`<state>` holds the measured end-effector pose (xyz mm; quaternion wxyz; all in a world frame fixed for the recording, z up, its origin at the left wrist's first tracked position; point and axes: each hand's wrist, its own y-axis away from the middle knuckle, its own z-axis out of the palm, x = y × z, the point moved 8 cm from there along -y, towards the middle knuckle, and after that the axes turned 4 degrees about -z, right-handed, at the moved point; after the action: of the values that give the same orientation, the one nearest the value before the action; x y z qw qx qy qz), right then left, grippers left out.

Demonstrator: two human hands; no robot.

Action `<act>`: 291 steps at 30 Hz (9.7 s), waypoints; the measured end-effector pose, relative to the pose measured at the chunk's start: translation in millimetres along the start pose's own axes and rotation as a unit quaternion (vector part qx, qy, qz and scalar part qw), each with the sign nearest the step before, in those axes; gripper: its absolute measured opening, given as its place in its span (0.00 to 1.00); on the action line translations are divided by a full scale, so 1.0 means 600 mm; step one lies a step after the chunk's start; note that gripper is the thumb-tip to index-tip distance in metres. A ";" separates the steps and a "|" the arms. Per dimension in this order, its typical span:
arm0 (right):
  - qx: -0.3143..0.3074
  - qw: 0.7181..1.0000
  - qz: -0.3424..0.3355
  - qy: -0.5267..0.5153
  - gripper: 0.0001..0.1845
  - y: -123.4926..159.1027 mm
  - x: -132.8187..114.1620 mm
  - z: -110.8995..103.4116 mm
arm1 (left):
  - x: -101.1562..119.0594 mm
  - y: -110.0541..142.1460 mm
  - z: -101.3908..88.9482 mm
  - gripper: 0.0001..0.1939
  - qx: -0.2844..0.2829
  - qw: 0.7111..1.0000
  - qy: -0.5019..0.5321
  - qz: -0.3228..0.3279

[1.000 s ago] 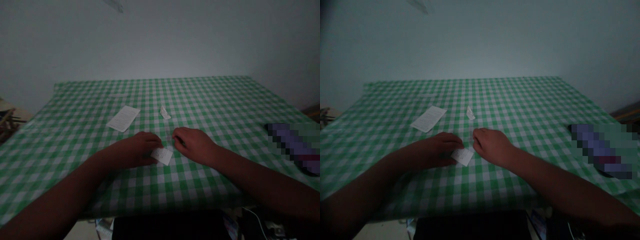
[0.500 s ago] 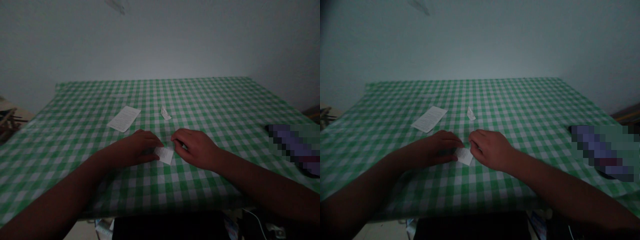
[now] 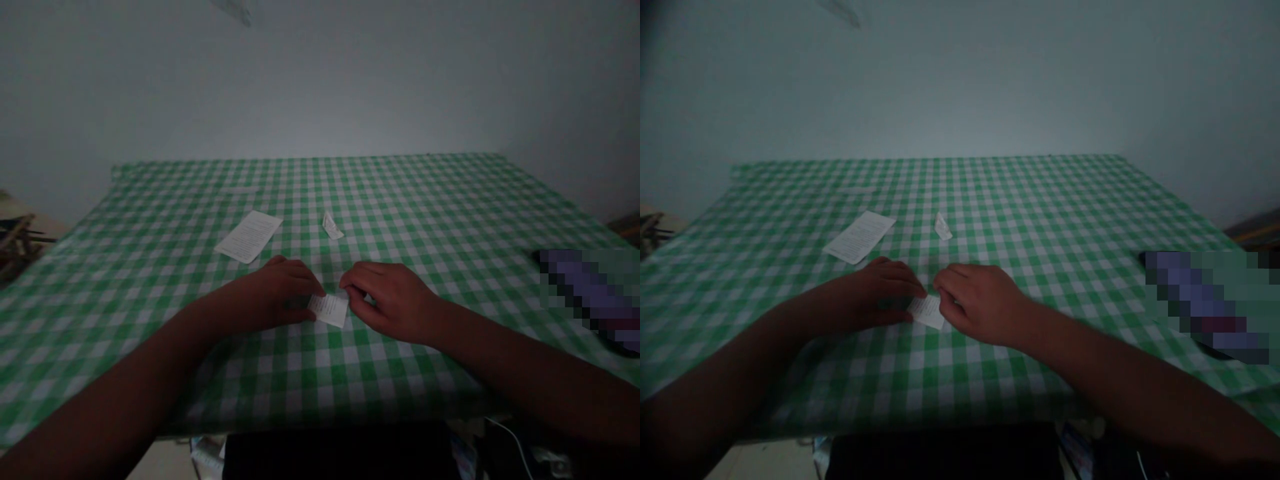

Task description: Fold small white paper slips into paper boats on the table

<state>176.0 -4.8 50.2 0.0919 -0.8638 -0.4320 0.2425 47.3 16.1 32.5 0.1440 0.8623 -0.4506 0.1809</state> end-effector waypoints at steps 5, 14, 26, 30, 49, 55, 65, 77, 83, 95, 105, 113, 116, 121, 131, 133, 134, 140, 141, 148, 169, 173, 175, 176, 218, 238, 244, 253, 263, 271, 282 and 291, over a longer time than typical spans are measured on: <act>-0.004 1.000 -0.004 0.000 0.10 0.003 0.000 0.001 | -0.003 -0.001 0.001 0.13 -0.006 1.000 0.008 -0.002; 0.083 0.994 -0.070 0.013 0.10 0.008 -0.024 -0.029 | 0.005 -0.011 0.002 0.12 0.021 0.999 -0.010 -0.041; -0.144 0.972 -0.111 0.152 0.14 0.009 -0.064 0.043 | -0.032 -0.015 0.006 0.12 0.094 0.978 0.003 -0.185; -0.171 0.972 -0.084 0.138 0.15 0.010 -0.051 0.051 | -0.053 -0.010 -0.001 0.11 0.107 0.967 -0.033 -0.229; -0.169 0.969 -0.033 0.175 0.16 0.009 -0.010 0.035 | -0.022 -0.005 0.013 0.17 0.047 0.994 -0.093 0.013; -0.154 0.976 -0.032 0.149 0.15 0.006 -0.003 0.044 | -0.025 -0.001 0.009 0.15 0.041 0.996 -0.079 0.010; -0.139 0.980 -0.042 0.138 0.13 0.003 -0.004 0.044 | -0.017 -0.004 0.005 0.14 0.029 0.996 -0.085 0.002; -0.117 0.977 -0.100 0.147 0.12 0.000 -0.018 0.044 | -0.032 -0.007 0.006 0.09 0.057 0.998 0.005 -0.039; -0.084 0.987 -0.056 0.125 0.13 -0.004 0.006 0.041 | -0.033 -0.018 0.015 0.09 0.089 0.993 0.022 -0.070; 0.002 0.997 -0.055 0.047 0.13 0.000 0.007 0.038 | -0.034 -0.015 0.020 0.16 0.112 0.989 0.002 -0.097; 0.012 0.991 -0.127 0.029 0.11 -0.002 -0.004 0.025 | -0.043 -0.011 0.016 0.19 0.137 0.983 -0.027 -0.118; -0.041 0.989 -0.120 0.073 0.17 -0.006 -0.007 0.035 | -0.051 -0.009 0.013 0.18 0.127 0.985 -0.015 -0.115; -0.081 0.988 -0.091 0.095 0.18 -0.005 -0.001 0.046 | -0.055 -0.008 0.010 0.17 0.116 0.989 0.000 -0.089; -0.132 0.981 -0.049 0.132 0.22 0.001 0.006 0.057 | -0.059 -0.007 0.005 0.16 0.108 0.992 0.023 -0.068; -0.162 0.971 -0.002 0.175 0.26 0.010 0.001 0.056 | -0.057 -0.005 0.002 0.16 0.101 0.989 -0.020 -0.106; -0.165 0.970 0.002 0.180 0.28 0.011 -0.001 0.057 | -0.056 -0.005 0.002 0.16 0.098 0.988 -0.024 -0.113; -0.167 0.969 0.004 0.182 0.28 0.010 -0.001 0.058 | -0.056 -0.005 0.001 0.16 0.098 0.988 -0.026 -0.116; -0.169 0.967 0.020 0.191 0.30 0.009 -0.006 0.060 | -0.056 -0.008 0.002 0.17 0.097 0.987 -0.028 -0.121; -0.167 0.966 0.022 0.194 0.30 0.008 -0.006 0.060 | -0.057 -0.008 0.002 0.16 0.099 0.987 -0.028 -0.122; -0.154 0.965 0.046 0.206 0.32 0.009 -0.008 0.066 | -0.058 -0.005 0.004 0.17 0.112 0.987 -0.033 -0.108; -0.147 0.971 0.040 0.185 0.32 0.007 -0.008 0.065 | -0.045 -0.005 0.005 0.16 0.103 0.986 -0.007 -0.129; -0.154 0.972 0.014 0.175 0.31 0.008 -0.014 0.069 | -0.049 -0.004 0.006 0.17 0.094 0.987 -0.003 -0.134; -0.157 0.973 0.006 0.171 0.31 0.008 -0.016 0.069 | -0.051 -0.005 0.006 0.17 0.094 0.986 -0.003 -0.135; -0.157 0.973 0.001 0.172 0.31 0.008 -0.017 0.068 | -0.051 -0.005 0.006 0.16 0.093 0.986 -0.002 -0.136; -0.150 0.974 0.024 0.166 0.30 0.011 -0.010 0.072 | -0.050 -0.005 -0.005 0.16 0.111 0.988 0.006 -0.109; -0.147 0.977 0.007 0.154 0.25 0.009 -0.011 0.055 | -0.040 -0.008 0.006 0.16 0.075 0.989 -0.072 -0.101; -0.148 0.979 -0.002 0.143 0.24 0.010 -0.015 0.061 | -0.040 -0.008 0.005 0.15 0.068 0.989 -0.073 -0.108; -0.151 0.979 -0.003 0.134 0.25 0.010 -0.010 0.066 | -0.039 -0.008 0.004 0.14 0.071 0.988 -0.069 -0.119; -0.156 0.975 -0.001 0.156 0.26 0.009 0.003 0.066 | -0.047 -0.006 0.005 0.15 0.087 0.989 -0.036 -0.114; -0.168 0.968 0.036 0.182 0.28 0.012 0.001 0.071 | -0.050 -0.007 0.004 0.16 0.098 0.988 -0.034 -0.116; -0.164 0.967 0.022 0.193 0.28 0.013 0.002 0.071 | -0.044 -0.005 0.002 0.17 0.100 0.988 -0.024 -0.118; -0.164 0.970 0.016 0.180 0.26 0.011 0.001 0.068 | -0.044 -0.015 0.007 0.11 0.140 0.977 -0.026 -0.160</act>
<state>160.8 -10.3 12.0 0.0216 -0.9031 -0.4287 0.0105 41.3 38.4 16.1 0.0372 0.9394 -0.2802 0.1941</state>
